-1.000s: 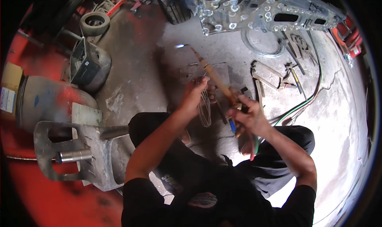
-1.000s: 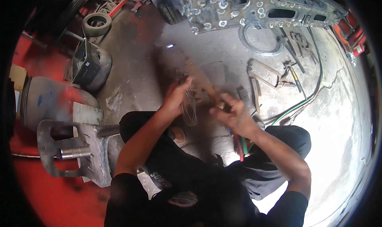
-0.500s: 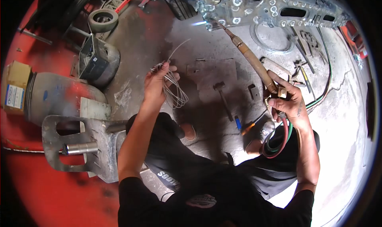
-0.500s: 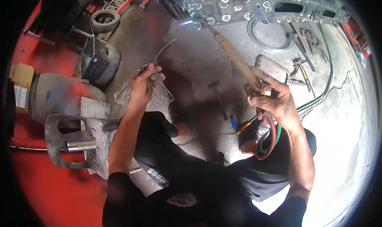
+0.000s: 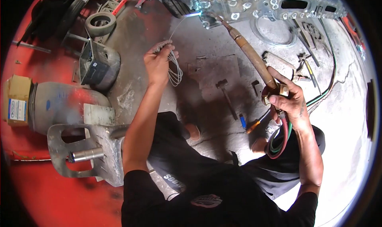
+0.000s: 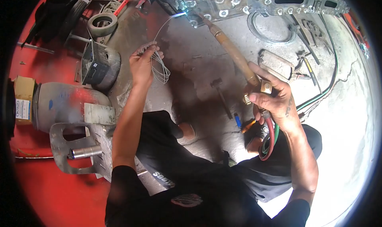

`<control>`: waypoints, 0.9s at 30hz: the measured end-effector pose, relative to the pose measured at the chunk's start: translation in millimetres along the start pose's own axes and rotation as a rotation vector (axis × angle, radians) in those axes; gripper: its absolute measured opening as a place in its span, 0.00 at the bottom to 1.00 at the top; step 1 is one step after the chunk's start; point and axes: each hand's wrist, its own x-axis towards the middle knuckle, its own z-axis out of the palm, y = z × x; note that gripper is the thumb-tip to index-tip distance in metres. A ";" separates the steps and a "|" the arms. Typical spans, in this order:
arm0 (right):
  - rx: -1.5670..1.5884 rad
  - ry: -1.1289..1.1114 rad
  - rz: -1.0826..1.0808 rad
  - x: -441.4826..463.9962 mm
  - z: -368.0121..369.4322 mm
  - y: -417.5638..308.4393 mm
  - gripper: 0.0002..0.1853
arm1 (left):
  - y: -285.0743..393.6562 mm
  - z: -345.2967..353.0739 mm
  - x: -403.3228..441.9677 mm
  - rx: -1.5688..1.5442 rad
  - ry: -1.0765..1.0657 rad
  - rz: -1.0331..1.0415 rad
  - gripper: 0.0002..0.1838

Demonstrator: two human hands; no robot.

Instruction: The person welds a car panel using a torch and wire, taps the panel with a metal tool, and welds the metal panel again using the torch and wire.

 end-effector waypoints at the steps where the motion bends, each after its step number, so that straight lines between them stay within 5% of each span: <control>1: 0.004 0.002 -0.002 2.0 0.0 1.1 0.36 | -4.8 2.2 3.7 0.024 0.013 0.041 0.09; 27: 0.054 0.020 -0.008 25.0 4.3 9.8 0.36 | -13.3 21.5 21.1 0.151 -0.025 0.148 0.08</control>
